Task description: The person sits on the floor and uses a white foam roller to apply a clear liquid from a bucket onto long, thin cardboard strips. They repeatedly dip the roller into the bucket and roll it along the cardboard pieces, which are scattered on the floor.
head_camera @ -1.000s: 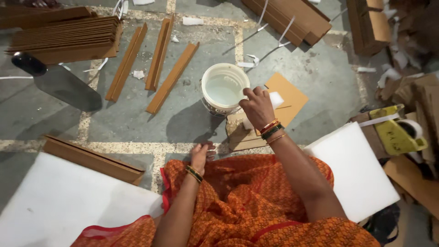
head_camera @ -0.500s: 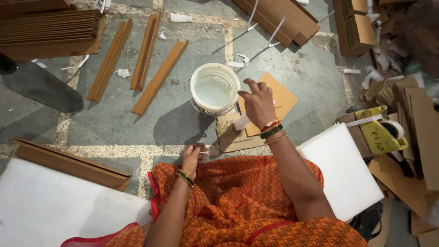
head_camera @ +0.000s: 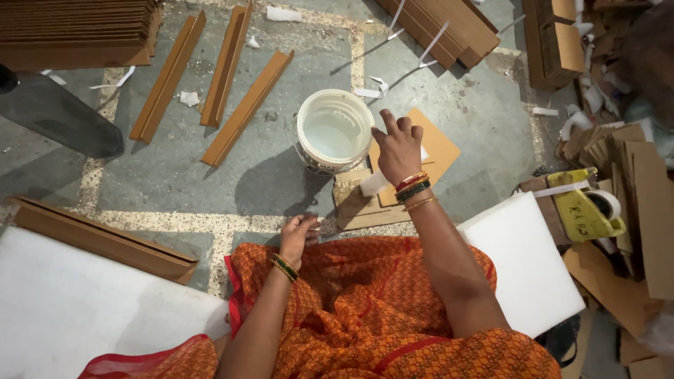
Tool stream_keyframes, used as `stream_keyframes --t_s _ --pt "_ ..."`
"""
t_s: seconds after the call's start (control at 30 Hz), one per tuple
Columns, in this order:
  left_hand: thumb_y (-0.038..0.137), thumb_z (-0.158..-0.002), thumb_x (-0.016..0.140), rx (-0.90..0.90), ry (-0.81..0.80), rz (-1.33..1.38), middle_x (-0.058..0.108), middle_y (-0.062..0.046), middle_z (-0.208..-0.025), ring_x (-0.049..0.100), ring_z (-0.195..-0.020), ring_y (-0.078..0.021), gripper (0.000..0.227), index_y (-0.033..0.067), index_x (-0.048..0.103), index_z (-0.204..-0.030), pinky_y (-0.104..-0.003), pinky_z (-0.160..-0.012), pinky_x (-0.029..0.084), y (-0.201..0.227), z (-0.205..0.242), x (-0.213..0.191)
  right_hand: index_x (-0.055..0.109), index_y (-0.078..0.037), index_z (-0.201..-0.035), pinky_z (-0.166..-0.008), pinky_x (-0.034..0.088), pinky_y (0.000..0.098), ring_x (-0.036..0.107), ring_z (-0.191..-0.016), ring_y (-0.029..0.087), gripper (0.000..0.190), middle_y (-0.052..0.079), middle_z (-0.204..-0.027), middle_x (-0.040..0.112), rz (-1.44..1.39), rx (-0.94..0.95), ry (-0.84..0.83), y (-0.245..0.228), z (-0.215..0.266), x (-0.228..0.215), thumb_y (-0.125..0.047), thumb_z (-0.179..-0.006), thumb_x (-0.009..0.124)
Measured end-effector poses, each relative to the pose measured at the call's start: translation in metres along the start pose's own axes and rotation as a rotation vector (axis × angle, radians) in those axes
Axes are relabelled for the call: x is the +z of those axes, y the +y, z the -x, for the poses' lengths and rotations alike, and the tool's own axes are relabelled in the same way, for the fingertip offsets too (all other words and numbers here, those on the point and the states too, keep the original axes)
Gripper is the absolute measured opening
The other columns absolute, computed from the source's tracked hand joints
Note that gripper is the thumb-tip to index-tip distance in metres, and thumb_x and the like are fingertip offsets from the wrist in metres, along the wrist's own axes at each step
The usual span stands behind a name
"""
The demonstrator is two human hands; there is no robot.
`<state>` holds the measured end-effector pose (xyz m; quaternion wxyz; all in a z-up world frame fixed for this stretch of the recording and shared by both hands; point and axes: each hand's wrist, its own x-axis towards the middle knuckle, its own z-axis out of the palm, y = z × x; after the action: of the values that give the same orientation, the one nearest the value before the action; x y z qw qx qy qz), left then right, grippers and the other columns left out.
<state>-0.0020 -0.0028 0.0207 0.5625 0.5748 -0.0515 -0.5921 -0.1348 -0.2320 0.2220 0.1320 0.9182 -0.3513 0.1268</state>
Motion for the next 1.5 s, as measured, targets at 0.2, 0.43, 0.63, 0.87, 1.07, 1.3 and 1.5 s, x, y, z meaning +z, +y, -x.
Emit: stream_keyframes --t_s 0.2,0.43,0.63,0.87,1.07,1.3,1.5 --pt "0.022 -0.097 0.063 0.017 -0.024 0.043 0.073 -0.003 -0.095 0.068 -0.080 -0.0140 0.016 0.0093 0.068 -0.106 -0.028 -0.066 0.054 -0.014 -0.013 -0.005 0.082 -0.017 -0.099 -0.089 0.038 0.0434 0.051 -0.113 0.027 0.036 0.000 -0.137 0.059 -0.142 0.018 -0.010 0.001 0.005 -0.004 -0.001 -0.074 0.063" --pt "0.020 -0.098 0.060 0.019 -0.026 0.055 0.073 -0.004 -0.098 0.068 -0.080 -0.0145 0.016 0.0088 0.067 -0.108 -0.030 -0.066 0.055 -0.016 -0.016 -0.007 0.082 -0.015 -0.094 -0.089 0.040 0.0416 0.053 -0.112 0.027 0.038 -0.001 -0.130 0.064 -0.228 -0.023 -0.031 0.001 0.006 -0.007 0.005 -0.070 0.060" --pt "0.020 -0.099 0.059 0.030 -0.024 0.018 0.074 -0.006 -0.100 0.069 -0.082 -0.0151 0.018 0.0071 0.067 -0.109 -0.030 -0.068 0.055 -0.017 -0.015 -0.008 0.081 -0.012 -0.093 -0.088 0.042 0.0429 0.053 -0.111 0.029 0.036 0.000 -0.127 0.065 -0.270 -0.036 -0.023 -0.003 0.010 -0.003 0.006 -0.070 0.060" --pt "0.021 -0.101 0.054 0.021 -0.012 -0.025 0.075 -0.005 -0.102 0.071 -0.084 -0.0155 0.021 0.0078 0.067 -0.111 -0.031 -0.069 0.057 -0.019 -0.017 -0.009 0.079 -0.008 -0.089 -0.092 0.041 0.0423 0.053 -0.110 0.028 0.028 0.001 -0.124 0.063 -0.270 -0.074 -0.055 -0.015 0.015 -0.012 0.003 -0.071 0.061" --pt "0.023 -0.101 0.058 0.024 -0.023 0.042 0.074 -0.006 -0.099 0.070 -0.079 -0.0156 0.020 0.0070 0.066 -0.111 -0.029 -0.064 0.056 -0.023 -0.023 -0.009 0.080 -0.010 -0.090 -0.091 0.041 0.0431 0.052 -0.109 0.030 0.026 0.002 -0.123 0.063 -0.314 -0.060 -0.034 -0.020 0.018 -0.014 0.001 -0.074 0.064" --pt "0.023 -0.094 0.069 0.004 0.004 0.095 0.073 -0.005 -0.092 0.069 -0.072 -0.0158 0.016 0.0091 0.069 -0.102 -0.027 -0.058 0.053 -0.010 -0.013 -0.001 0.081 -0.018 -0.101 -0.089 0.042 0.0429 0.052 -0.112 0.028 0.047 0.000 -0.128 0.062 -0.446 -0.124 -0.098 -0.052 0.016 -0.010 0.007 -0.069 0.059" --pt "0.025 -0.091 0.071 0.023 -0.012 0.109 0.074 -0.004 -0.092 0.070 -0.073 -0.0146 0.021 0.0099 0.068 -0.104 -0.027 -0.060 0.056 -0.015 -0.014 -0.005 0.079 -0.022 -0.113 -0.093 0.039 0.0422 0.050 -0.117 0.028 0.059 0.001 -0.133 0.058 -0.444 -0.160 -0.090 -0.073 0.007 -0.014 0.010 -0.067 0.058"
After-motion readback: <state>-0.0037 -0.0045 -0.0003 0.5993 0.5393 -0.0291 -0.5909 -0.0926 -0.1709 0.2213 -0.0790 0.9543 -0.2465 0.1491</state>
